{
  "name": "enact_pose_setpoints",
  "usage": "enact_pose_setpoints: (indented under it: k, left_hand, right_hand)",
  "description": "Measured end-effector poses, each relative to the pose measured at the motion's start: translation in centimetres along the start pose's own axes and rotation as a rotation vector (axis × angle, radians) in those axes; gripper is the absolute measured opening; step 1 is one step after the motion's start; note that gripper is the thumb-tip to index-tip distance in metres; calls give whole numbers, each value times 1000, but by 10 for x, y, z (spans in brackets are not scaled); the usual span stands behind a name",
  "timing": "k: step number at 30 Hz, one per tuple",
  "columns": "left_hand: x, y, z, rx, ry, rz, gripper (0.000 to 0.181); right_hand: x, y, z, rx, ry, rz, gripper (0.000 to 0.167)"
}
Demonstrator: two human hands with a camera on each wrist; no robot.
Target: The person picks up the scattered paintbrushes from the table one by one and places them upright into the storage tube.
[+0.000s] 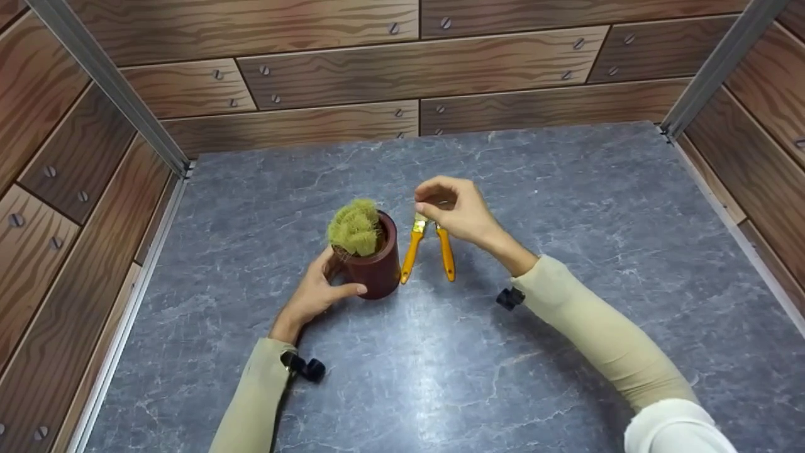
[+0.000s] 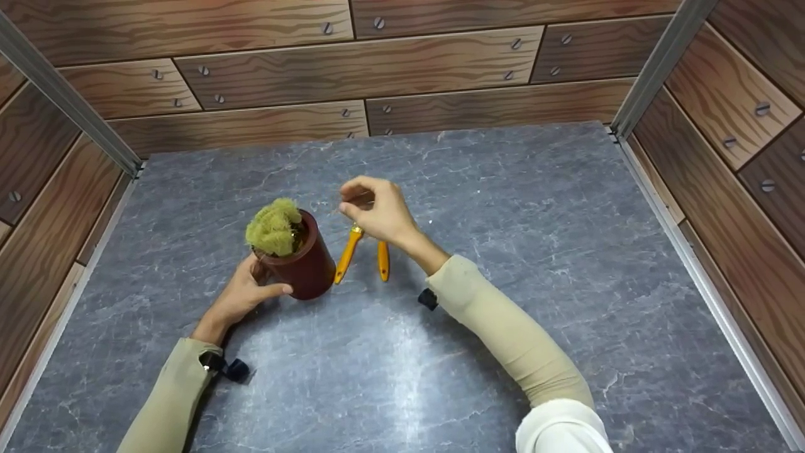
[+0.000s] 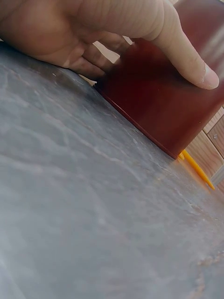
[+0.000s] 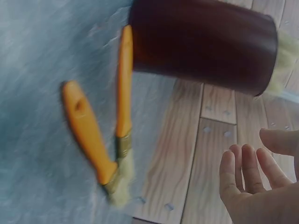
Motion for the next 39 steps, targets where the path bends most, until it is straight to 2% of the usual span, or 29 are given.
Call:
enact_pose_setpoints:
  k: [6,14,19,28,39]
  left_hand:
    - [0,-1,0,-7,1,13,95]
    - [1,2,0,12,-7,34,92]
    - [1,2,0,21,-11,29,91]
    - [2,2,0,28,-21,24,91]
    - [1,1,0,23,-13,4,93]
  right_hand:
    - [-6,17,-3,13,24,41,21]
    - [-9,34,-4,50,36,94,25]
    - [-10,47,-3,83,46,164,29]
    - [-13,72,0,172,21,295,35]
    - [-17,93,6,306,-5,373,41]
Point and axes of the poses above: each hand's wrist, its own z-axis away from the middle knuckle, its own x-axis out of the palm, y = z × x, the point moved 8 cm from there along -z, towards the middle knuckle, and after that the axes turned 10 degrees about x, right-handed, at the moved point
